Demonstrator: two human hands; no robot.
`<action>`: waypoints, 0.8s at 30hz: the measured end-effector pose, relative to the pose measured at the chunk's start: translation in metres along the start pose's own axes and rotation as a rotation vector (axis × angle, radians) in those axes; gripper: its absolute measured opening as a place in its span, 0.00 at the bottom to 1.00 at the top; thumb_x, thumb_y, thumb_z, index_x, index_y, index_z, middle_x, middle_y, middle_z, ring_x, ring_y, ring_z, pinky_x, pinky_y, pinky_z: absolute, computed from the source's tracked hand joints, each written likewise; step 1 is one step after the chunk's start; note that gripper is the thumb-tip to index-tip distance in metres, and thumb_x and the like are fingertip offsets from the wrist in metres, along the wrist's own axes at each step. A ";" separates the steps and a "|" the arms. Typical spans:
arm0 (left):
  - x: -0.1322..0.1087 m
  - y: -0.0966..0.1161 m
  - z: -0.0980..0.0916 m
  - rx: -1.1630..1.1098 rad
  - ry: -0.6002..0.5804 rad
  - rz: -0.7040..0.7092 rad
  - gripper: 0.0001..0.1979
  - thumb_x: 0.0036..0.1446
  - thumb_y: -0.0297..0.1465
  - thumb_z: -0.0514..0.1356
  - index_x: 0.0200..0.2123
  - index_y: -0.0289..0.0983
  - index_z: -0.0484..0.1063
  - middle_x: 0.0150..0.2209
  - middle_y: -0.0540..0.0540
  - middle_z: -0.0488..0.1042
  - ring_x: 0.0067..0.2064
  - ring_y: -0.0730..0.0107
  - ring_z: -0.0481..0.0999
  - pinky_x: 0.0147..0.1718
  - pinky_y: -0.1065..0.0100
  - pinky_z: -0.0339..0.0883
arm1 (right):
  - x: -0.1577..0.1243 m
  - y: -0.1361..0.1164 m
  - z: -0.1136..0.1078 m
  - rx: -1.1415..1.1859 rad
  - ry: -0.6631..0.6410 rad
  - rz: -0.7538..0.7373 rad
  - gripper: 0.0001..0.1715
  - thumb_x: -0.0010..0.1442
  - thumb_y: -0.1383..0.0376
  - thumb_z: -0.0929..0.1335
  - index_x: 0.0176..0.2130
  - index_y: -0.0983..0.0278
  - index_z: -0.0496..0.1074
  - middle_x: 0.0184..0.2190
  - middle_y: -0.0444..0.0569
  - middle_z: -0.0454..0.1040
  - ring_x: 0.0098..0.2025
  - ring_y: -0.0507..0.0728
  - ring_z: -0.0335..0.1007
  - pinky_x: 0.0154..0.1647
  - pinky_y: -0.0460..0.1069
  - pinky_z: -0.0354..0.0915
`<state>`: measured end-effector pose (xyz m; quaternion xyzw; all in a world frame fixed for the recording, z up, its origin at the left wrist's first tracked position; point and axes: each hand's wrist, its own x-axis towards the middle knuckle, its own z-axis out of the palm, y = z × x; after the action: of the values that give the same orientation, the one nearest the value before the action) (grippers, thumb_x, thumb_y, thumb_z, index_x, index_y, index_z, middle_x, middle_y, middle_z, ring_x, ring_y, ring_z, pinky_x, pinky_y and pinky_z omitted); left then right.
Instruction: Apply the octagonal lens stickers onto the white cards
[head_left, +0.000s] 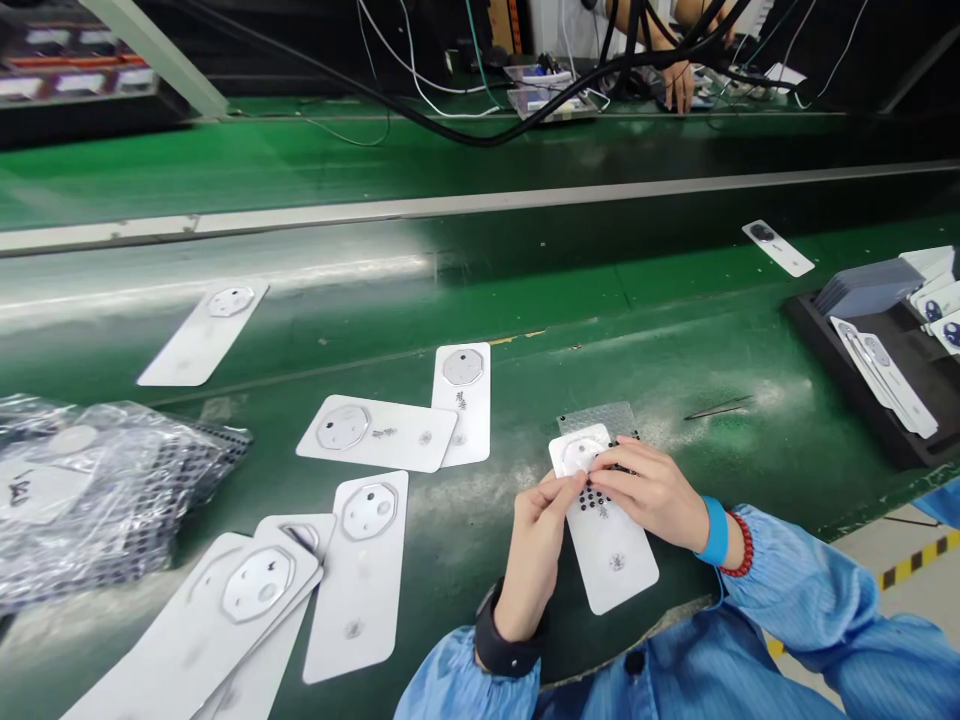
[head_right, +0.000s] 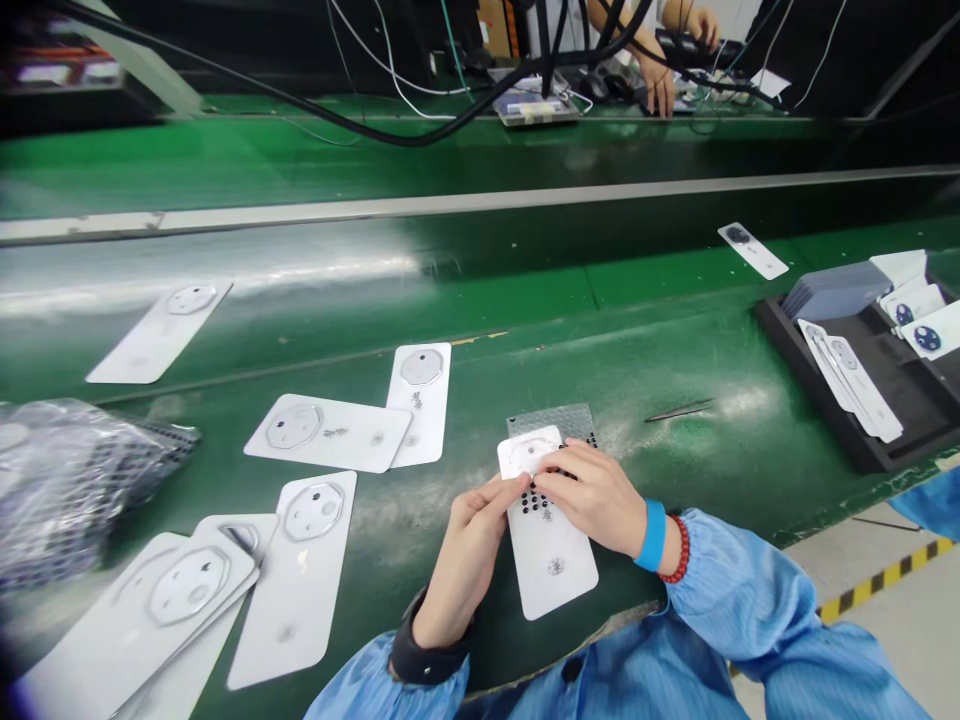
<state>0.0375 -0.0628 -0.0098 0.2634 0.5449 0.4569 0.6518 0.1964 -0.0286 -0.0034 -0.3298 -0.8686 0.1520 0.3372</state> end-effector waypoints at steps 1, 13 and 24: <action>0.000 0.000 0.001 -0.017 0.010 -0.005 0.14 0.50 0.40 0.67 0.26 0.34 0.83 0.29 0.44 0.76 0.33 0.68 0.69 0.31 0.70 0.61 | 0.000 0.000 0.000 -0.019 -0.001 0.001 0.11 0.67 0.71 0.64 0.36 0.65 0.75 0.36 0.50 0.78 0.37 0.54 0.73 0.48 0.54 0.71; 0.001 -0.001 0.009 -0.139 0.113 -0.026 0.10 0.43 0.36 0.69 0.23 0.34 0.82 0.35 0.41 0.80 0.36 0.63 0.76 0.33 0.68 0.67 | -0.009 -0.002 0.004 -0.271 -0.054 -0.120 0.14 0.68 0.73 0.59 0.42 0.66 0.74 0.40 0.52 0.79 0.41 0.55 0.75 0.58 0.59 0.65; 0.006 -0.004 -0.003 0.073 0.067 0.032 0.16 0.51 0.41 0.65 0.25 0.31 0.80 0.31 0.43 0.78 0.32 0.66 0.74 0.28 0.71 0.65 | -0.006 0.017 0.011 -0.088 -0.110 -0.062 0.09 0.66 0.71 0.61 0.36 0.64 0.68 0.37 0.51 0.77 0.37 0.53 0.75 0.47 0.51 0.72</action>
<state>0.0355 -0.0599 -0.0172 0.2802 0.5787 0.4555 0.6158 0.2006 -0.0203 -0.0225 -0.3086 -0.9013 0.1212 0.2788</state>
